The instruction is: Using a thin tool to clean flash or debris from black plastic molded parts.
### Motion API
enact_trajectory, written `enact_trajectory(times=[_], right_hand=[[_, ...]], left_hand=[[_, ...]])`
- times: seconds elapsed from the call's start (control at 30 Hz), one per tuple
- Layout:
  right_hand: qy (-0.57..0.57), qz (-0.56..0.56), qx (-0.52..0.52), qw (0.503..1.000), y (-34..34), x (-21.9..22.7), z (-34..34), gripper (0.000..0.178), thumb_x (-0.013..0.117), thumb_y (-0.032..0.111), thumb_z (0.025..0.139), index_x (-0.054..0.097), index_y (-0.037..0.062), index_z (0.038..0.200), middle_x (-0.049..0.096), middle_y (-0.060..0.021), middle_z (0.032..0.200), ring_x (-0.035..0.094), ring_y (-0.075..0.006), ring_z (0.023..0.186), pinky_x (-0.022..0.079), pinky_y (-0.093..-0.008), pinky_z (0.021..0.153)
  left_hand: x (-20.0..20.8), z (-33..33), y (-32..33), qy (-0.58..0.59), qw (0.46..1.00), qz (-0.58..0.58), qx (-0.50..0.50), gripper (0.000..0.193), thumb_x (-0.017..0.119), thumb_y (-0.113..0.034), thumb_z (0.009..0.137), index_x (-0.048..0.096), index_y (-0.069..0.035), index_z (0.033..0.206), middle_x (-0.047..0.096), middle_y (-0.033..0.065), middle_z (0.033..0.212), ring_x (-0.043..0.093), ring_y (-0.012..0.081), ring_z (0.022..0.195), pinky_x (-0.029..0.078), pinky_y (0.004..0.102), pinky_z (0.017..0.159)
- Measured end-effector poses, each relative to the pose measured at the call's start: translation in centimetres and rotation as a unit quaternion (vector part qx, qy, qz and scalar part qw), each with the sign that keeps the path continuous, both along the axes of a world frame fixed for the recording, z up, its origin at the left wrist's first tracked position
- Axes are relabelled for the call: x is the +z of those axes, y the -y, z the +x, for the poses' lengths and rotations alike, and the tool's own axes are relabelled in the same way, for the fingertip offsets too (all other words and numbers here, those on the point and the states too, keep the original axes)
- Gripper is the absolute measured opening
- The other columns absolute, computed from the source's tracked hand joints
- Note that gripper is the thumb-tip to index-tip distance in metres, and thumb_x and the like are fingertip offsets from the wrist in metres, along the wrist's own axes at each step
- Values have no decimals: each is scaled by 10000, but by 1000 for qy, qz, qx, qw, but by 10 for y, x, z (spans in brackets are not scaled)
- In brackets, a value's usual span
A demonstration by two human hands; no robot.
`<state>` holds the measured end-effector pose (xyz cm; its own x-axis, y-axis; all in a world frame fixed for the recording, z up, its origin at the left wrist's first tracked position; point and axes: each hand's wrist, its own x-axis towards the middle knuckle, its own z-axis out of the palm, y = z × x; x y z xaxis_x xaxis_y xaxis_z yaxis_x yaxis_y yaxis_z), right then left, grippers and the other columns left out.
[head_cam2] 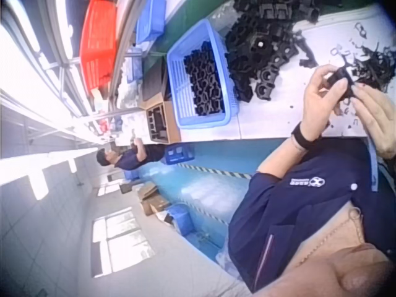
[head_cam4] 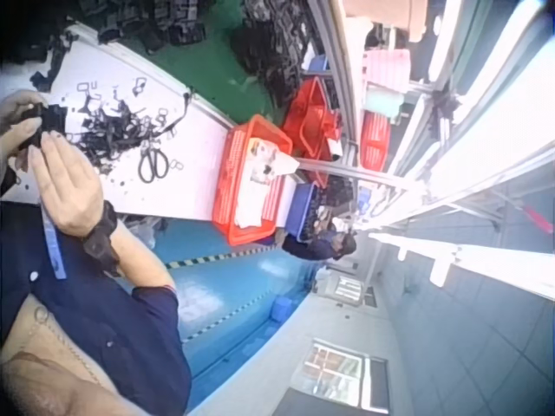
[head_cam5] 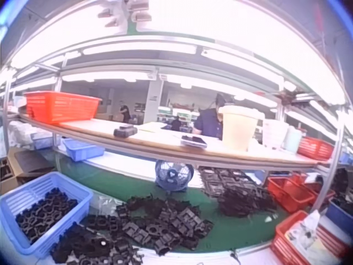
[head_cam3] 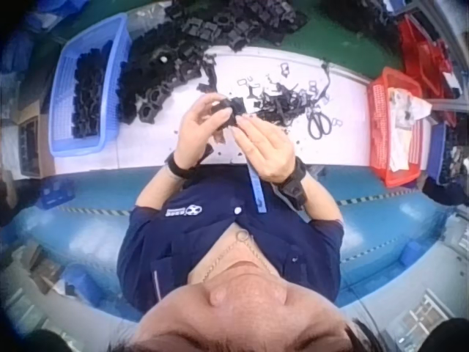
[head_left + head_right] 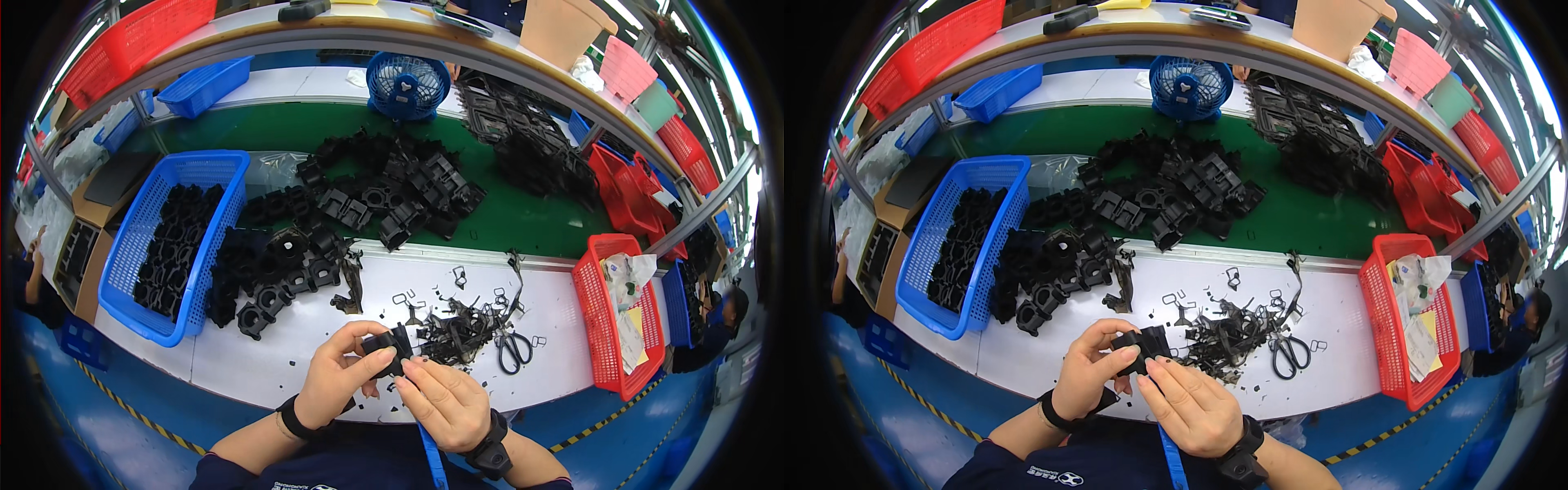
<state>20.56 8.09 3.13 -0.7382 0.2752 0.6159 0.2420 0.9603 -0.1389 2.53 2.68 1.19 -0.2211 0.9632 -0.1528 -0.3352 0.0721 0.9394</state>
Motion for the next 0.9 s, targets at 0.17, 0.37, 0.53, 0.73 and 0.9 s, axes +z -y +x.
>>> enact_trajectory(times=[0.17, 0.37, 0.53, 0.73, 0.9], right_hand=[[-57, 7, 42, 997, -11, -10, -1, 270, 621, -16, 768, 638, -66, 1032, 644, -210, 1057, 645, -313, 969, 554, -383, 825], [-238, -80, -156, 955, -26, -12, 5, 213, 557, -92, 832, 608, -82, 1039, 630, -248, 1069, 642, -351, 972, 531, -384, 860], [-321, -472, -83, 817, -16, -26, 10, 231, 526, 11, 938, 594, -66, 1145, 624, -192, 1115, 630, -249, 1019, 527, -328, 863], [-223, -397, -78, 887, 12, -22, 6, 283, 617, -4, 880, 608, -35, 1161, 670, -175, 1011, 675, -231, 877, 534, -298, 767], [-181, -329, 0, 927, 12, 0, 2, 260, 641, -36, 840, 633, -32, 1100, 679, -175, 976, 679, -243, 844, 536, -296, 721]], left_hand=[[-7, 0, 1, 81, 994, -63, -48, 258, 589, -140, 898, 517, -47, 1129, 571, 64, 786, 531, 119, 503, 499, 270, 474], [-8, 3, 3, 200, 977, -48, -58, 265, 507, -125, 918, 495, -53, 1172, 574, 74, 839, 597, 141, 600, 516, 267, 561], [-22, -1, 2, 263, 956, 78, -106, 499, 511, 7, 782, 359, -122, 1239, 553, 188, 1179, 597, 306, 1067, 475, 541, 935], [-28, -3, -1, 290, 928, 100, -212, 888, 603, 23, 715, 185, -179, 1472, 384, 183, 1389, 428, 320, 1287, 381, 567, 1036], [-24, -4, 3, 252, 965, 0, -73, 473, 666, -20, 825, 470, -68, 1253, 573, 120, 1160, 594, 179, 1034, 492, 315, 903]])
